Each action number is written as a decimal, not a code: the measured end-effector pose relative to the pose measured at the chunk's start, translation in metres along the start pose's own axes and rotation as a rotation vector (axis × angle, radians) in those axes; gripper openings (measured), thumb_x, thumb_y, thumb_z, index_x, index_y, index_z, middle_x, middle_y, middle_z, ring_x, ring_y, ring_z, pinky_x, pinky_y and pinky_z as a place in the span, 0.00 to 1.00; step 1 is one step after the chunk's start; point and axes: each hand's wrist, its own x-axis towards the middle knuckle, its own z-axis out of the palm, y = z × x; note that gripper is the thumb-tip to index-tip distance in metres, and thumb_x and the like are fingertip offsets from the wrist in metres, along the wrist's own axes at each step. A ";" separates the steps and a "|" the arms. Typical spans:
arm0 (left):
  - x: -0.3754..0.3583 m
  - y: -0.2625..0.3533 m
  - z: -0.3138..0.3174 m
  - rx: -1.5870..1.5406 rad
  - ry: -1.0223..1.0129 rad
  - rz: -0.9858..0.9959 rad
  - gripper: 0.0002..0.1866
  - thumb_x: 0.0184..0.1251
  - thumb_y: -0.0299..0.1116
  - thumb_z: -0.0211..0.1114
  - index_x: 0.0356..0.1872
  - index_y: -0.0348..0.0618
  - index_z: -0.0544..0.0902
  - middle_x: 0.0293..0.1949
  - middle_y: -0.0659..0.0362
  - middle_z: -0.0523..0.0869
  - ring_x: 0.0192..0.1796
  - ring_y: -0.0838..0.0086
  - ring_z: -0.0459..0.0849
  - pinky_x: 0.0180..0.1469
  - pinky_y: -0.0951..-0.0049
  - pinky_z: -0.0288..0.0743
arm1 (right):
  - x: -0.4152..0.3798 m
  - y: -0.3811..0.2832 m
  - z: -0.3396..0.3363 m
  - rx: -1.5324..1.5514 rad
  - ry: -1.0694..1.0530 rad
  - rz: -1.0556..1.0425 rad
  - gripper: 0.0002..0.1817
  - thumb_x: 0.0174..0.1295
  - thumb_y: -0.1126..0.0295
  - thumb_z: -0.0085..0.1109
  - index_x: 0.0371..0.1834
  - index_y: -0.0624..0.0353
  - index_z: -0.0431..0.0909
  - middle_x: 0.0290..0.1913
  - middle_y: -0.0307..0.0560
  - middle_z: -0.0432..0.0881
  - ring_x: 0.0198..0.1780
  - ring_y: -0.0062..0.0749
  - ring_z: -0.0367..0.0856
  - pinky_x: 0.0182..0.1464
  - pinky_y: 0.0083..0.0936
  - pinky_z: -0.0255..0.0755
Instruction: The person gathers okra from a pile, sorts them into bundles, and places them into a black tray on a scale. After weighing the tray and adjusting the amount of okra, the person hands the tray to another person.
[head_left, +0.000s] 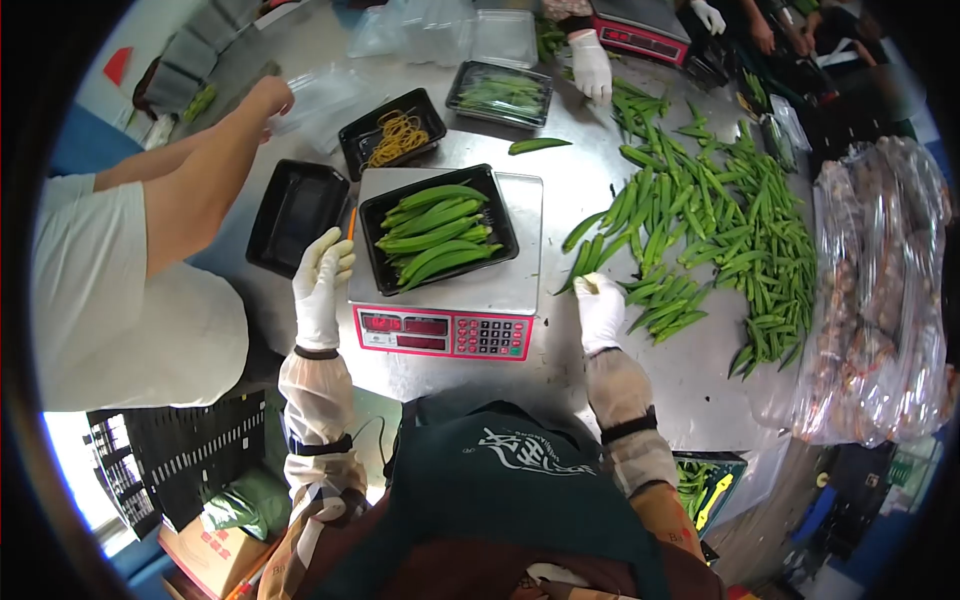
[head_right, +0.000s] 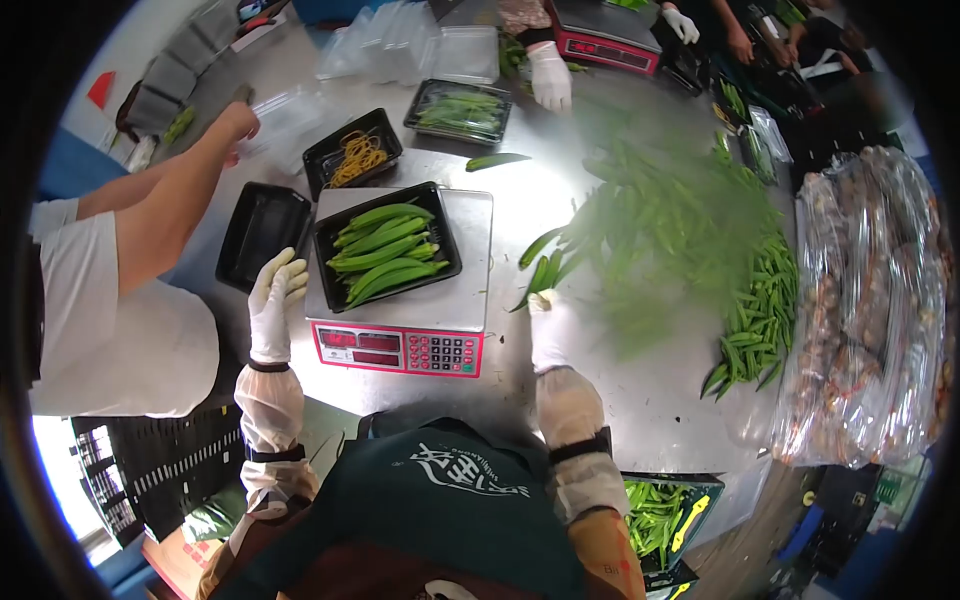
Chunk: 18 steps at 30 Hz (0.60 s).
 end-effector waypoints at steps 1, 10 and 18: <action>0.001 0.001 0.000 -0.004 -0.004 -0.003 0.21 0.81 0.39 0.53 0.67 0.38 0.73 0.55 0.53 0.84 0.52 0.74 0.83 0.57 0.75 0.76 | 0.004 -0.001 0.004 -0.207 -0.030 0.011 0.14 0.58 0.58 0.69 0.38 0.56 0.84 0.33 0.51 0.87 0.36 0.47 0.86 0.41 0.39 0.78; 0.001 0.000 -0.003 0.008 0.020 -0.018 0.20 0.80 0.37 0.53 0.66 0.38 0.73 0.55 0.53 0.84 0.52 0.75 0.83 0.57 0.75 0.76 | 0.027 0.005 0.007 -0.636 -0.120 0.002 0.18 0.51 0.50 0.66 0.27 0.55 0.85 0.28 0.55 0.86 0.32 0.52 0.86 0.36 0.43 0.78; -0.001 -0.008 0.008 -0.074 0.043 -0.075 0.18 0.78 0.31 0.56 0.65 0.39 0.75 0.50 0.59 0.86 0.46 0.82 0.82 0.50 0.82 0.75 | 0.036 -0.146 -0.043 0.068 -0.133 -0.299 0.12 0.58 0.62 0.66 0.42 0.53 0.83 0.32 0.51 0.86 0.36 0.47 0.86 0.41 0.38 0.77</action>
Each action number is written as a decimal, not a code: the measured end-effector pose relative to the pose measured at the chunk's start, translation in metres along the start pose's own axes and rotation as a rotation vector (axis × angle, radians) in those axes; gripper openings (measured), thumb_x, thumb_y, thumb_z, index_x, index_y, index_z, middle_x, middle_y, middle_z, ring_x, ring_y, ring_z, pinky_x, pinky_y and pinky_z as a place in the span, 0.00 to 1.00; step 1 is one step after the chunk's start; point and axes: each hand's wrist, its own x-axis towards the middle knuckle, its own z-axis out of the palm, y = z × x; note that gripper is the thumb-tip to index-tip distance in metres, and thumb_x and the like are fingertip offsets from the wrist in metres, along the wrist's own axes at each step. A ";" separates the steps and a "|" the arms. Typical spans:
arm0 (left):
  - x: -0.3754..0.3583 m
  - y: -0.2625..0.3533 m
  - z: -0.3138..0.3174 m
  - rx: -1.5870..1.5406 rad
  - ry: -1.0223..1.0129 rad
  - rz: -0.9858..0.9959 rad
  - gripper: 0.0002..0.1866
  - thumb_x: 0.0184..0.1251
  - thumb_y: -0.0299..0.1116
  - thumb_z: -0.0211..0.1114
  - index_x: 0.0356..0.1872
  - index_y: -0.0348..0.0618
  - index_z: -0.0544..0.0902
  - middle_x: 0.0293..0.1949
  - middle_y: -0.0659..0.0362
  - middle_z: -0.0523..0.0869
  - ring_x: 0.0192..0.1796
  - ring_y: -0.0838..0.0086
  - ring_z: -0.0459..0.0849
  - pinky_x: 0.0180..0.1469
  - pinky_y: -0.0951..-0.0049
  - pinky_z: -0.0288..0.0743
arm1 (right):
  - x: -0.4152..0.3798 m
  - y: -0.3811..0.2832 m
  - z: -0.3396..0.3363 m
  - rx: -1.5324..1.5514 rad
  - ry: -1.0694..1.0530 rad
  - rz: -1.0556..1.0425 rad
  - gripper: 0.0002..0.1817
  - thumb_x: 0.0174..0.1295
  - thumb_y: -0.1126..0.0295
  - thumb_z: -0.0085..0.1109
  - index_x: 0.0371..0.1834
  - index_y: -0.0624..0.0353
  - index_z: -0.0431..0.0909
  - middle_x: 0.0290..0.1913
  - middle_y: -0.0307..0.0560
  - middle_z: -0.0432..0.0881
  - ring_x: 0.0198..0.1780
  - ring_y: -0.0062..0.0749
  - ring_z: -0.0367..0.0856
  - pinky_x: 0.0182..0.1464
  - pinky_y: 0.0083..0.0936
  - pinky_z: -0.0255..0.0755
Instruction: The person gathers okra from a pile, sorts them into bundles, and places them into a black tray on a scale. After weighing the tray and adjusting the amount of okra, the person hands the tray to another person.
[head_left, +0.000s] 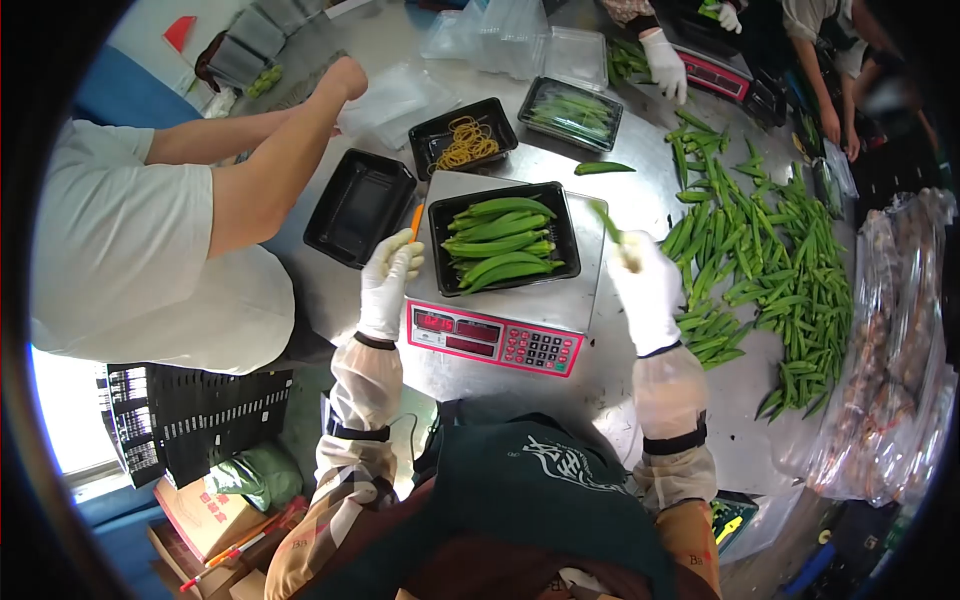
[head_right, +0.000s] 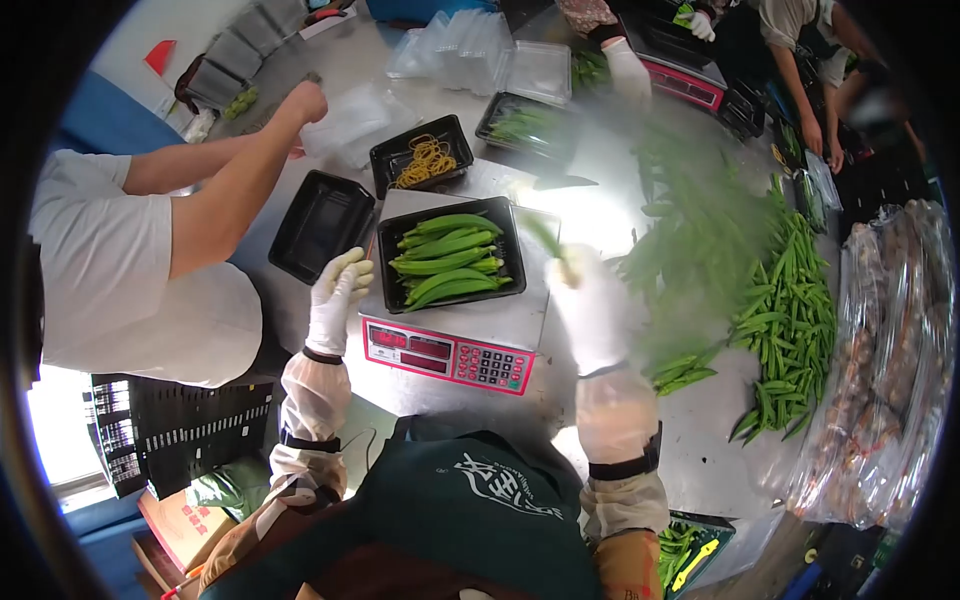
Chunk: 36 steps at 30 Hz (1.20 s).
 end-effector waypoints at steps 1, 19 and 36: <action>0.000 -0.001 0.004 0.009 -0.019 0.010 0.18 0.78 0.32 0.57 0.65 0.39 0.75 0.49 0.59 0.86 0.46 0.82 0.82 0.50 0.82 0.74 | 0.004 -0.014 0.013 -0.048 -0.013 -0.182 0.12 0.59 0.63 0.65 0.44 0.53 0.83 0.33 0.50 0.86 0.35 0.45 0.86 0.40 0.37 0.78; 0.015 -0.012 0.010 -0.085 -0.155 -0.252 0.14 0.75 0.23 0.53 0.57 0.29 0.75 0.46 0.51 0.83 0.38 0.60 0.89 0.40 0.63 0.89 | -0.144 0.132 0.037 0.656 0.126 0.666 0.23 0.71 0.76 0.54 0.69 0.60 0.70 0.37 0.33 0.73 0.34 0.13 0.70 0.35 0.15 0.69; 0.248 -0.046 -0.235 -0.330 0.798 -0.027 0.16 0.68 0.18 0.52 0.57 0.29 0.73 0.44 0.43 0.83 0.33 0.50 0.89 0.30 0.56 0.90 | -0.170 0.166 0.056 0.127 0.061 0.478 0.19 0.67 0.78 0.56 0.62 0.63 0.75 0.27 0.32 0.70 0.27 0.15 0.67 0.34 0.16 0.67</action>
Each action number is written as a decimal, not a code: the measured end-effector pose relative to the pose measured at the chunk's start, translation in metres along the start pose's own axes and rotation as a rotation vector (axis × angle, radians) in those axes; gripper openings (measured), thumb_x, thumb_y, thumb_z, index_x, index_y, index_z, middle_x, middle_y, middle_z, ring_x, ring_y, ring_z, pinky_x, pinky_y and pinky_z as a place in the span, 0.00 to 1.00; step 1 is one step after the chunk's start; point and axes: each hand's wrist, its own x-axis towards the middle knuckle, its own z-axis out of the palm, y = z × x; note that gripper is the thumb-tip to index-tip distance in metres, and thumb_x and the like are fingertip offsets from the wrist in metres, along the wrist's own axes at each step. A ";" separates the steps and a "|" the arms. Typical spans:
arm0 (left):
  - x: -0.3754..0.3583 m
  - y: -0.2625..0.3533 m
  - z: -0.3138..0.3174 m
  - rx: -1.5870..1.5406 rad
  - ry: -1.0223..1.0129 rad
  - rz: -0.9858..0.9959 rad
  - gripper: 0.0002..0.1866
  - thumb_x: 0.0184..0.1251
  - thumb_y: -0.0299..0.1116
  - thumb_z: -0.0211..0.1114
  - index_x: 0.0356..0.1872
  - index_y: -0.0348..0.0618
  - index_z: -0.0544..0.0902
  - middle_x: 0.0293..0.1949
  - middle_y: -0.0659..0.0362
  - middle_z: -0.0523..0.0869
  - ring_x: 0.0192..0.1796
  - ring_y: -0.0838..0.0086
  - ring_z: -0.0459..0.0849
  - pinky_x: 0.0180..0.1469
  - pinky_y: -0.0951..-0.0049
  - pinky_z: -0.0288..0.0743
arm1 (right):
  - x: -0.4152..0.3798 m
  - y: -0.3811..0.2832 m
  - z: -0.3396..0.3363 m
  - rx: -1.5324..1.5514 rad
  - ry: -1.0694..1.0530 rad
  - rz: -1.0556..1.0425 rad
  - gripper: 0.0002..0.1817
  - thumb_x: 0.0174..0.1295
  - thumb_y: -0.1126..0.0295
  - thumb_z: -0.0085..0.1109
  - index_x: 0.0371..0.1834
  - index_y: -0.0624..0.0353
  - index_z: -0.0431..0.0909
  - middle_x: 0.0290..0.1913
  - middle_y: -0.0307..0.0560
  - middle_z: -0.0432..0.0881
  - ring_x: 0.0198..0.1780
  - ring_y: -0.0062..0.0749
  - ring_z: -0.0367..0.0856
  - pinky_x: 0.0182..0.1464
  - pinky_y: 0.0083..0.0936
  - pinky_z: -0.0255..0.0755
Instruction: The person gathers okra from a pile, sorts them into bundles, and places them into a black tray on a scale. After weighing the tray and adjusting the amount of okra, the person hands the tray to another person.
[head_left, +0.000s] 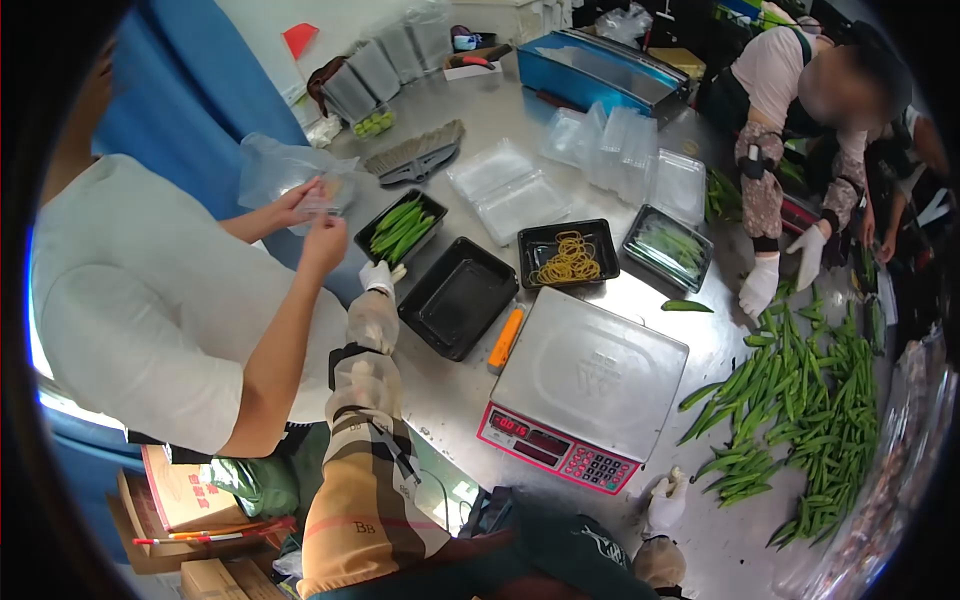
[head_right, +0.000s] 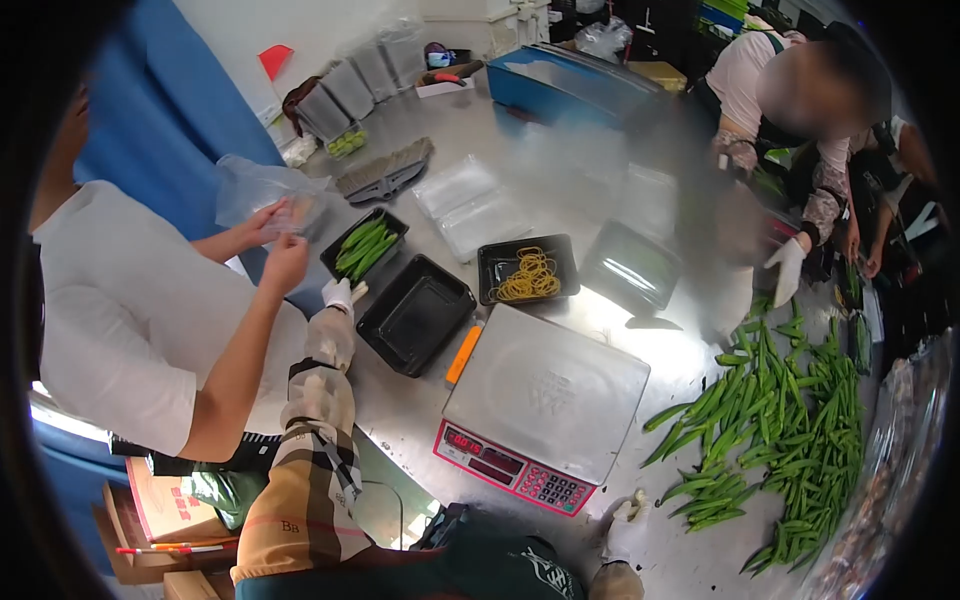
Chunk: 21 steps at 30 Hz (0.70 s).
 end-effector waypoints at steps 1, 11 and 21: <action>0.009 -0.012 -0.007 0.049 0.055 -0.010 0.16 0.69 0.19 0.53 0.57 0.29 0.73 0.46 0.40 0.83 0.36 0.46 0.89 0.33 0.49 0.89 | 0.000 -0.004 -0.001 -0.018 -0.010 0.018 0.19 0.67 0.78 0.56 0.62 0.63 0.75 0.27 0.32 0.71 0.27 0.15 0.67 0.34 0.16 0.68; -0.162 0.030 0.007 0.857 -0.294 0.973 0.25 0.71 0.35 0.61 0.66 0.39 0.72 0.61 0.44 0.77 0.62 0.52 0.75 0.64 0.57 0.69 | 0.004 0.011 0.003 -0.151 0.009 0.023 0.22 0.68 0.71 0.57 0.64 0.62 0.73 0.48 0.49 0.85 0.41 0.30 0.82 0.49 0.24 0.76; -0.157 -0.044 -0.014 0.868 -0.794 0.728 0.13 0.72 0.34 0.64 0.44 0.32 0.86 0.33 0.54 0.87 0.37 0.74 0.82 0.43 0.68 0.75 | -0.011 -0.003 -0.012 -0.070 0.051 0.049 0.18 0.63 0.60 0.63 0.57 0.45 0.81 0.32 0.51 0.85 0.34 0.44 0.85 0.41 0.36 0.78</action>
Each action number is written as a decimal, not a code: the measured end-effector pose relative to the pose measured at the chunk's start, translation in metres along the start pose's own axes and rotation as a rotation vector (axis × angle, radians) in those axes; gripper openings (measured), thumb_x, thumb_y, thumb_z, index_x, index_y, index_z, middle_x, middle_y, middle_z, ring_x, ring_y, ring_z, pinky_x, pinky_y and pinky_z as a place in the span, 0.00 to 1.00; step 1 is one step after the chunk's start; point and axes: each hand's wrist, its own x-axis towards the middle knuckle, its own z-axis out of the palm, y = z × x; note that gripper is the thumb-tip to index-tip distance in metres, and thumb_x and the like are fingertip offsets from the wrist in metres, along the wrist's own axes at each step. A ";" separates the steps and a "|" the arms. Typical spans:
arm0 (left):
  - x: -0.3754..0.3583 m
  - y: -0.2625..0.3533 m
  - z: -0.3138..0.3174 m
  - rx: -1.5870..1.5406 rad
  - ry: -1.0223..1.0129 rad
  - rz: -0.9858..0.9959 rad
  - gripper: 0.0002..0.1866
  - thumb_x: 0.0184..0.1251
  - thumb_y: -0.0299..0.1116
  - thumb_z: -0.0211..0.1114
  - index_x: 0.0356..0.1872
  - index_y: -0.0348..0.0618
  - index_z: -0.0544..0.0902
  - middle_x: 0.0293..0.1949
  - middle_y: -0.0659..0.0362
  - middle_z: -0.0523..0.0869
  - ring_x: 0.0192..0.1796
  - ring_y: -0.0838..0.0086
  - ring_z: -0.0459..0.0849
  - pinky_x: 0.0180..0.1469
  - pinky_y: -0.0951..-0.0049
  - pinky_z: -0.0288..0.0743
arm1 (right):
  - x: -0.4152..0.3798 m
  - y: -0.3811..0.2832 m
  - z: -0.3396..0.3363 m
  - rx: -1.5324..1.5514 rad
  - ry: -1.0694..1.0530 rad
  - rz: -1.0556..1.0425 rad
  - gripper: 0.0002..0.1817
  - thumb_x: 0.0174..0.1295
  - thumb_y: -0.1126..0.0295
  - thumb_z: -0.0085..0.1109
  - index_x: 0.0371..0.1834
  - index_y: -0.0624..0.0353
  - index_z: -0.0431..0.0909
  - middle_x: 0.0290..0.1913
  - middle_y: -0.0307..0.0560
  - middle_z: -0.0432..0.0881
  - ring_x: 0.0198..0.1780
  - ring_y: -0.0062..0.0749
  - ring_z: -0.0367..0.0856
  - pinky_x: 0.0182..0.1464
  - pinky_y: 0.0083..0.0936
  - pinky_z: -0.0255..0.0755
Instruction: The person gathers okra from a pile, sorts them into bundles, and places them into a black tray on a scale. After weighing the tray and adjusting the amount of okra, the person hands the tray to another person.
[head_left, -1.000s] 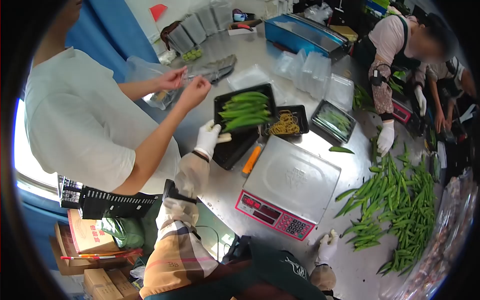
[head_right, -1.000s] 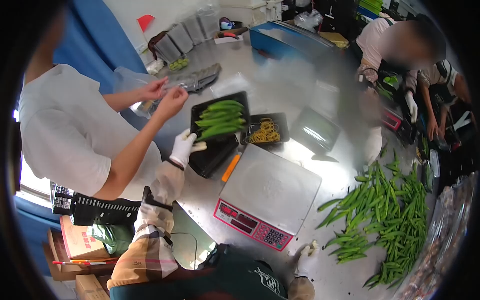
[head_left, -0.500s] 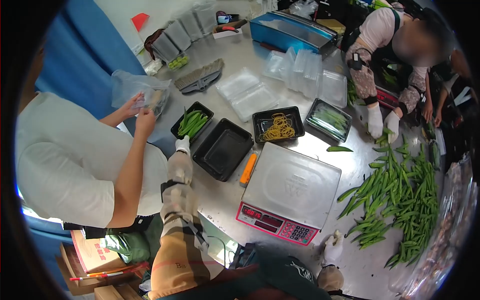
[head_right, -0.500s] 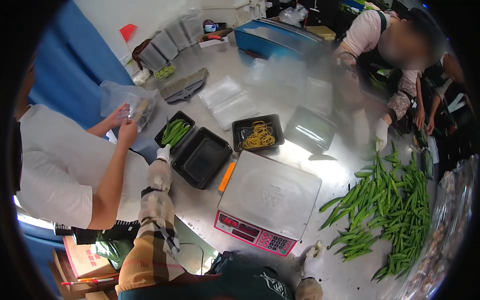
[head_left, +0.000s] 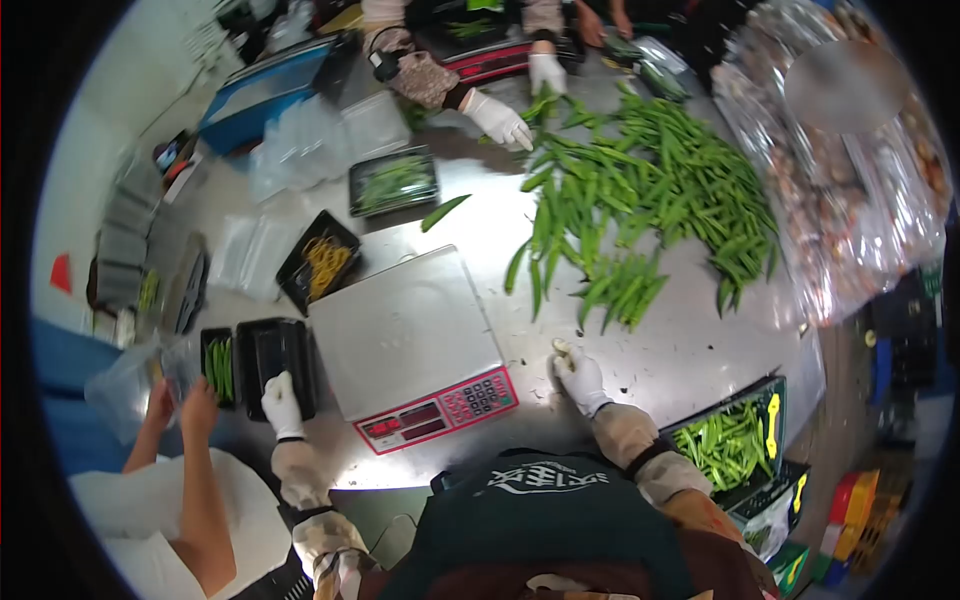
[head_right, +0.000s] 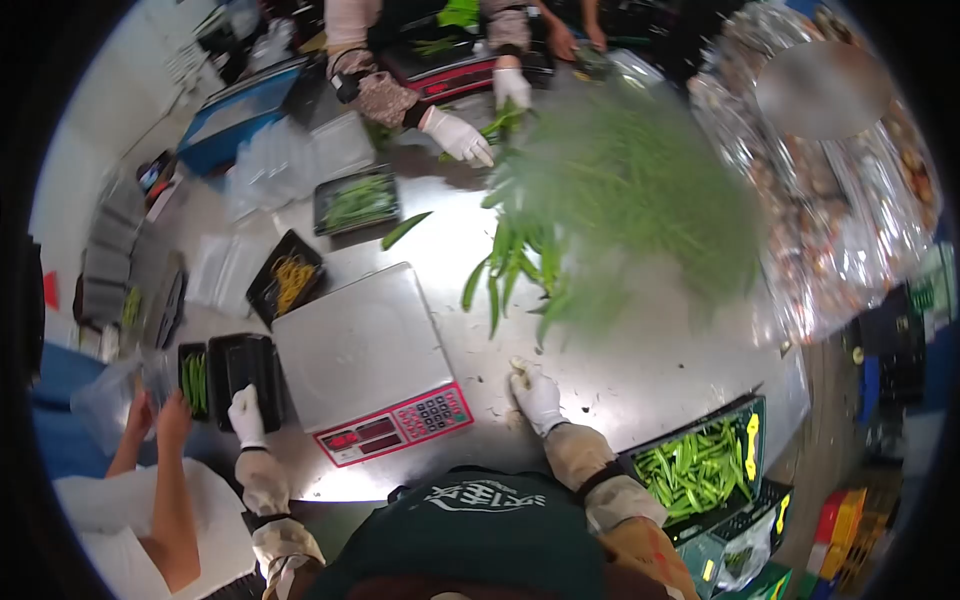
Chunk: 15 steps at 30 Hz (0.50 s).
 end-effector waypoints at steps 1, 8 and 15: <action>0.006 -0.008 -0.005 -0.084 -0.023 -0.057 0.13 0.71 0.33 0.65 0.42 0.30 0.86 0.32 0.55 0.87 0.39 0.78 0.81 0.44 0.70 0.75 | -0.003 0.000 -0.002 0.058 -0.008 0.006 0.18 0.63 0.62 0.63 0.58 0.45 0.81 0.32 0.51 0.85 0.34 0.42 0.85 0.40 0.35 0.78; -0.024 0.119 -0.007 0.228 0.499 0.335 0.11 0.72 0.30 0.63 0.44 0.31 0.85 0.40 0.51 0.86 0.42 0.62 0.84 0.48 0.67 0.77 | -0.003 0.012 -0.001 0.119 -0.027 -0.073 0.17 0.64 0.66 0.62 0.57 0.50 0.81 0.40 0.54 0.86 0.40 0.48 0.85 0.45 0.34 0.78; -0.100 0.212 0.068 0.339 -0.224 0.659 0.13 0.57 0.27 0.71 0.44 0.46 0.88 0.37 0.56 0.81 0.46 0.59 0.79 0.49 0.62 0.76 | 0.006 0.043 0.007 0.414 -0.132 -0.121 0.14 0.65 0.69 0.60 0.53 0.56 0.82 0.42 0.52 0.87 0.41 0.40 0.86 0.47 0.29 0.78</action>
